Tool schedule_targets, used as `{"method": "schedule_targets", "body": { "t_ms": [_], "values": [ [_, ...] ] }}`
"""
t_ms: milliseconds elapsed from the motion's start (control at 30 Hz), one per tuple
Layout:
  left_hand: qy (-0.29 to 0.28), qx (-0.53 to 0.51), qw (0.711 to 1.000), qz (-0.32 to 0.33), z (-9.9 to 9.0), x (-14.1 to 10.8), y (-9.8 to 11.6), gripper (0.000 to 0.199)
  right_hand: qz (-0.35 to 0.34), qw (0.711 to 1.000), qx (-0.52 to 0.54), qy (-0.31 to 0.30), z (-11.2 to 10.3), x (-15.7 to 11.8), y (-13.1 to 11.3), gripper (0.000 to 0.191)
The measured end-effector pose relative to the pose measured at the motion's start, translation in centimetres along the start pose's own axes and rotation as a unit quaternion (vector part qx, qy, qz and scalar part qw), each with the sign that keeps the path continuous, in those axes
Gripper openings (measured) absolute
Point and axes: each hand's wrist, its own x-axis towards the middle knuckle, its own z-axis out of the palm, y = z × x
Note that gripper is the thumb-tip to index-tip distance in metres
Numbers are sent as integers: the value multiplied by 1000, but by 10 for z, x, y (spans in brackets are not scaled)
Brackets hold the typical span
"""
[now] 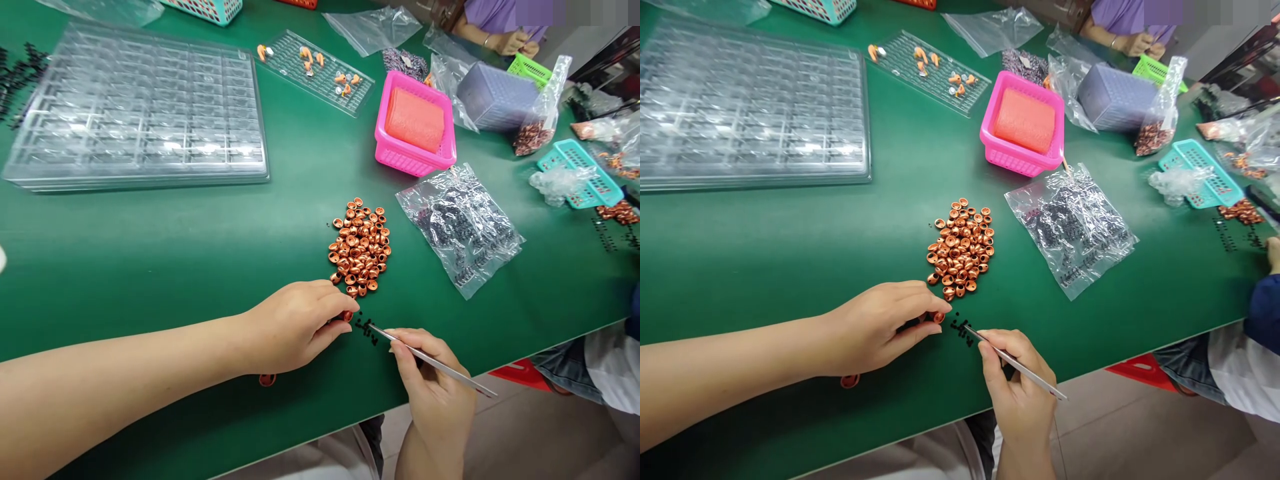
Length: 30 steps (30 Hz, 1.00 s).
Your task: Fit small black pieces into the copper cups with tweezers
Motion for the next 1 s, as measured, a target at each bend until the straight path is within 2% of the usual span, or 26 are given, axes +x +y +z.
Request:
{"method": "schedule_targets", "body": {
  "t_ms": [433, 533, 633, 700, 800, 867, 933, 1000],
  "values": [
    [-1, -2, 1000, -2, -2, 0, 1, 13, 23, 999, -6, 33, 1, 0, -1, 9],
    [-4, -1, 1000, -3, -2, -1, 0, 13, 23, 997, 38, 57, 4, 2, -4, 8],
    [-7, -1, 1000, -7, -1, -1, 0, 14, -19, 990, 107, 87, 2, 5, -6, 6],
    [-6, -3, 1000, -15, 1, -2, 0, 14, -69, 989, 105, 81, -7, 9, -9, 16],
    [13, -10, 999, -30, 1, -2, 0, 14, -106, 994, 0, 1, -24, 15, -16, 23],
    [41, -17, 998, -37, 1, -2, 0, 14, -119, 979, -107, -122, -29, 22, -21, 27],
    [72, -27, 996, -50, 0, -1, -1, 14, -127, 955, -173, -206, -26, 29, -22, 30],
    [100, -42, 992, -70, -2, 0, -2, 15, -128, 942, -199, -237, -16, 36, -21, 29]
  ]
}}
